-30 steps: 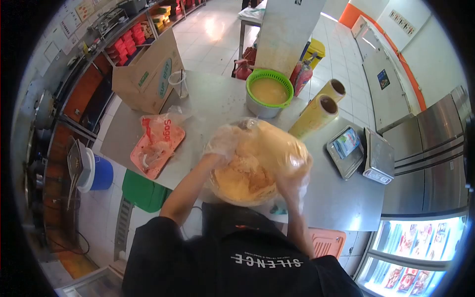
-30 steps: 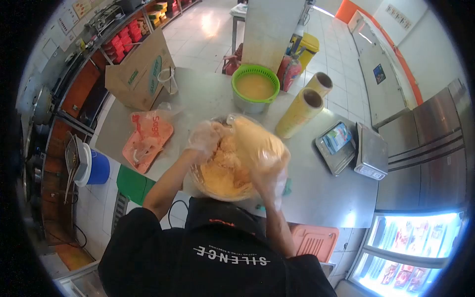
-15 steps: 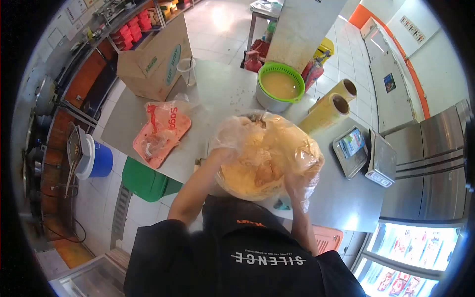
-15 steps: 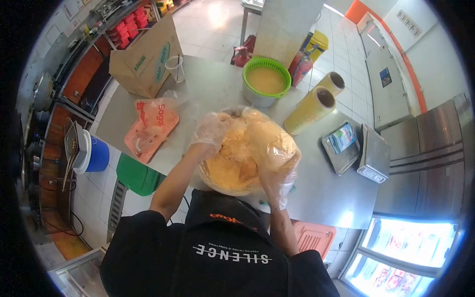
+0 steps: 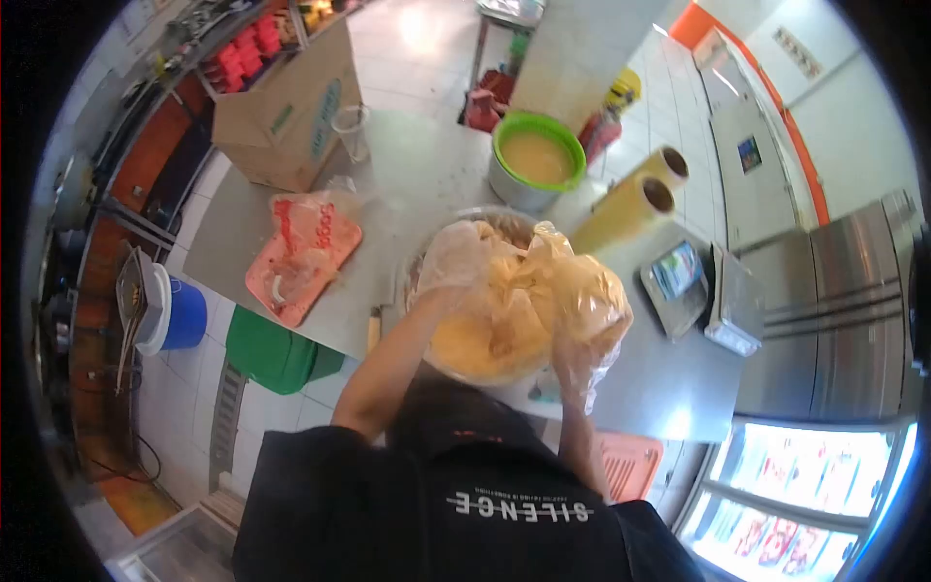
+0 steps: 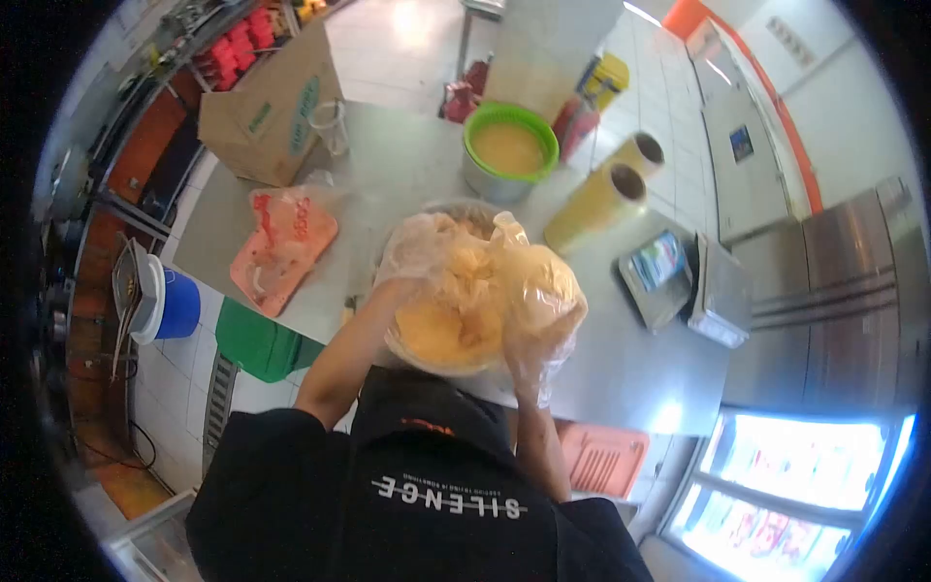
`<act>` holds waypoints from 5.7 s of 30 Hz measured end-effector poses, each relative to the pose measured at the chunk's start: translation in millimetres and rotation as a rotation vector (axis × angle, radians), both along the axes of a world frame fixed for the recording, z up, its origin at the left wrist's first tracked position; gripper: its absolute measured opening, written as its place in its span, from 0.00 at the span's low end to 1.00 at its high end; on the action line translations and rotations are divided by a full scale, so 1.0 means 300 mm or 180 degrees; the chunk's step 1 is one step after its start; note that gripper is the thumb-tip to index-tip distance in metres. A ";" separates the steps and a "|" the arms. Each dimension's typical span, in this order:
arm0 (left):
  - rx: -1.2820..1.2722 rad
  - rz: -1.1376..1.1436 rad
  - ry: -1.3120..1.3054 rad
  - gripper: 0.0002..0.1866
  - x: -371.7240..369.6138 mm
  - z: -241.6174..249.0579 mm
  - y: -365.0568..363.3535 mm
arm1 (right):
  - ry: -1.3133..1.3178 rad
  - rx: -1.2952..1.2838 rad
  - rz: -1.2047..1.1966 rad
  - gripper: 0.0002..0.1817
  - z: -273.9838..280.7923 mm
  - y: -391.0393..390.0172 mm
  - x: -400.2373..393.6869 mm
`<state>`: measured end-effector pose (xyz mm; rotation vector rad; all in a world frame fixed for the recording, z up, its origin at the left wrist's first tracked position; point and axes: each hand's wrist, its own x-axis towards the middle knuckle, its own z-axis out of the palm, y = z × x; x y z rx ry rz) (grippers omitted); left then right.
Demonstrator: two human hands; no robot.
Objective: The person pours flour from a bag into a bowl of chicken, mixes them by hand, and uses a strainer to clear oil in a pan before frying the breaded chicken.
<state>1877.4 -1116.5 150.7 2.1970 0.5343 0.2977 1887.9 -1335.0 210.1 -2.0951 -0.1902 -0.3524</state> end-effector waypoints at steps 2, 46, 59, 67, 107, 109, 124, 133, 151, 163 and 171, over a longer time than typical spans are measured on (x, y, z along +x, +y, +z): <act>-0.0073 0.0380 0.0209 0.14 -0.037 0.025 0.046 | -0.0024 0.0122 0.0197 0.40 -0.023 0.049 -0.002; 0.1841 -0.2118 0.0261 0.26 -0.463 0.552 0.888 | 0.6789 0.5008 0.2356 0.30 -0.259 0.702 -0.303; 0.1168 -0.0651 -0.0051 0.17 -0.643 -0.178 0.826 | 0.0873 -0.1863 0.0514 0.29 -0.252 0.360 -0.063; 0.1074 0.0401 0.0097 0.17 -0.549 0.025 0.637 | 0.0340 -0.1959 0.1316 0.33 -0.405 0.467 0.018; -0.0456 -0.1721 0.1090 0.23 0.095 0.422 -0.088 | 0.1592 -0.2131 0.0944 0.33 -0.294 0.140 0.116; -0.0355 -0.0220 0.1411 0.29 0.065 0.268 -0.014 | 0.1789 -0.2311 0.1059 0.34 -0.326 0.142 0.137; -0.3700 0.0825 0.1704 0.42 0.102 -0.231 0.086 | 0.3679 -0.0946 0.1130 0.33 -0.370 0.208 0.259; -0.3734 0.0519 0.1927 0.29 0.017 -0.198 0.115 | 0.2697 -0.1664 0.1404 0.32 -0.253 0.101 0.229; -0.4313 0.0815 0.1002 0.39 0.189 -0.519 0.106 | 0.3075 -0.0838 0.2446 0.48 -0.493 0.232 0.537; -0.0739 -0.0447 0.3142 0.43 0.019 0.050 0.192 | 0.2047 -0.1314 0.1611 0.38 -0.280 0.044 0.218; -0.3533 0.0962 0.1742 0.46 -0.122 -0.419 -0.004 | 0.4491 0.3353 -0.0340 0.36 -0.317 0.176 -0.002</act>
